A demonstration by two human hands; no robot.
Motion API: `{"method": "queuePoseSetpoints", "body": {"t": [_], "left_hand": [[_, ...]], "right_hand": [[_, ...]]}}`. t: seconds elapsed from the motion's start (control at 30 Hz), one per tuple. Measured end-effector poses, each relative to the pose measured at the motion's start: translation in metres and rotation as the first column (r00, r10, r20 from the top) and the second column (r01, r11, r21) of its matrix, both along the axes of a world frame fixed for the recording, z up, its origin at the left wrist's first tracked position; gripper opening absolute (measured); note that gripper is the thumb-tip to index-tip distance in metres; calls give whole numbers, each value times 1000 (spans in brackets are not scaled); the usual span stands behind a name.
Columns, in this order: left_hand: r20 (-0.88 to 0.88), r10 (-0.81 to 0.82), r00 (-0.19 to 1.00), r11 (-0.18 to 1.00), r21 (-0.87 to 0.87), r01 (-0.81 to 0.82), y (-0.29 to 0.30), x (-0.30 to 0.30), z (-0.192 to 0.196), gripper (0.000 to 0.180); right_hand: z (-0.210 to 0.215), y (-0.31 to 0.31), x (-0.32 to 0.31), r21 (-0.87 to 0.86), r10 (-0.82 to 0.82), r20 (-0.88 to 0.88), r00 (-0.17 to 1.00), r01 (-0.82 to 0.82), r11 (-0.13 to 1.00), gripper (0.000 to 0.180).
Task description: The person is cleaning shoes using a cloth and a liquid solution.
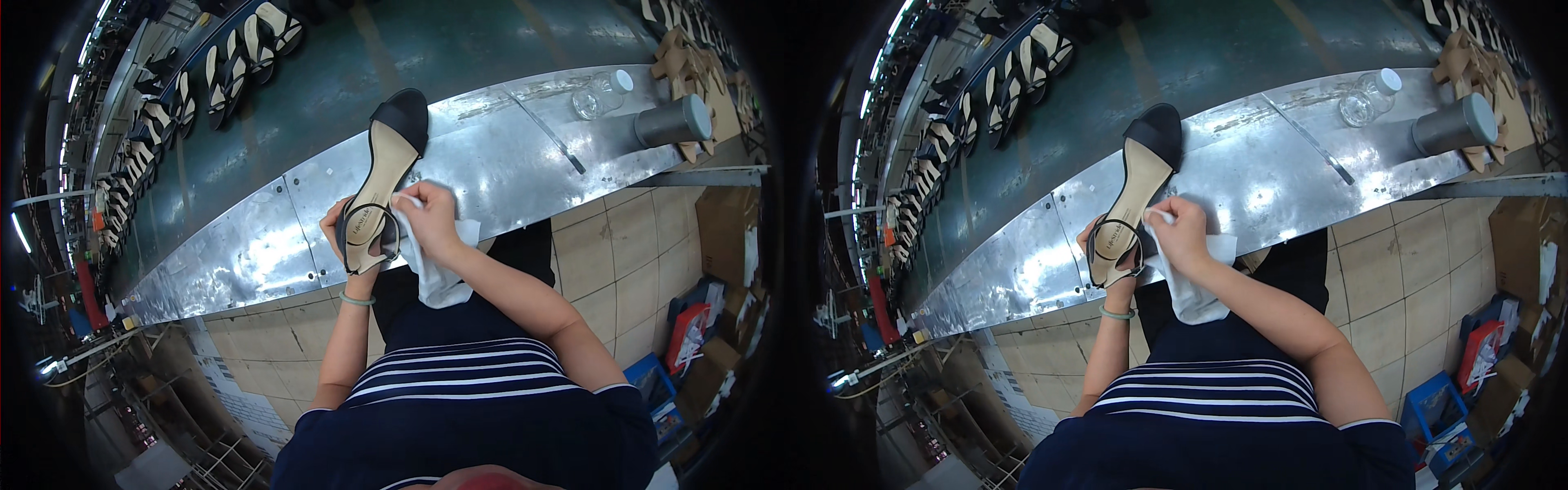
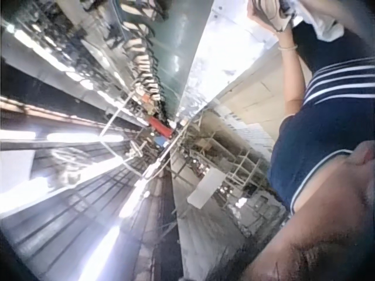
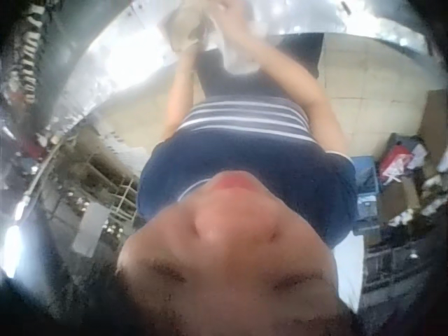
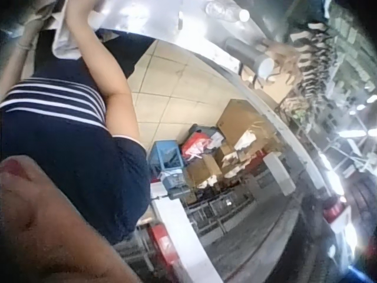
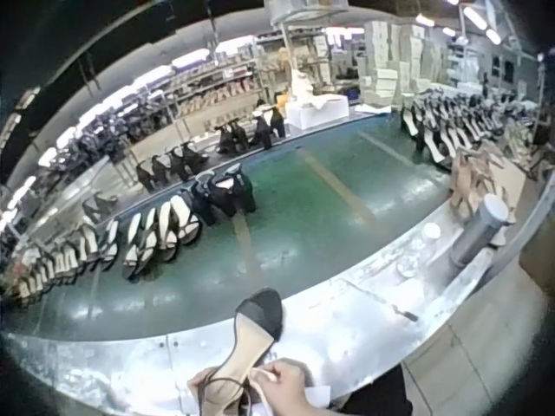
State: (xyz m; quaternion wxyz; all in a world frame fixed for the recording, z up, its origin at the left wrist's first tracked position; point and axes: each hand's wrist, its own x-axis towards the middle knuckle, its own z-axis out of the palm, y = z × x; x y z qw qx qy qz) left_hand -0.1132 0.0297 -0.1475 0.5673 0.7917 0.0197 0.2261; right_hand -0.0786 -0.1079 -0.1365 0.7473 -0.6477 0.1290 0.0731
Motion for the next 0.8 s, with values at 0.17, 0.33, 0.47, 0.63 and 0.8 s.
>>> {"method": "queuePoseSetpoints", "body": {"t": [0.17,0.33,0.47,0.63,0.8], "left_hand": [[-22,16,1000,1000,9,-16,-1,0,-2,70],[-58,26,998,998,62,-22,1,-2,0,69],[-75,24,997,1000,-8,-25,1,-2,-1,72],[-45,4,999,1000,8,-4,0,-1,4,75],[-61,20,998,999,-48,-23,2,-2,-2,76]], "right_hand": [[0,0,-6,-33,-21,3,1000,22,999,11],[2,-7,12,91,-33,-125,992,45,995,10],[-8,4,-7,56,22,8,1000,-22,998,9],[-3,-5,14,81,-75,-67,995,80,994,15],[-5,0,-1,-50,3,105,994,2,999,15]]}}
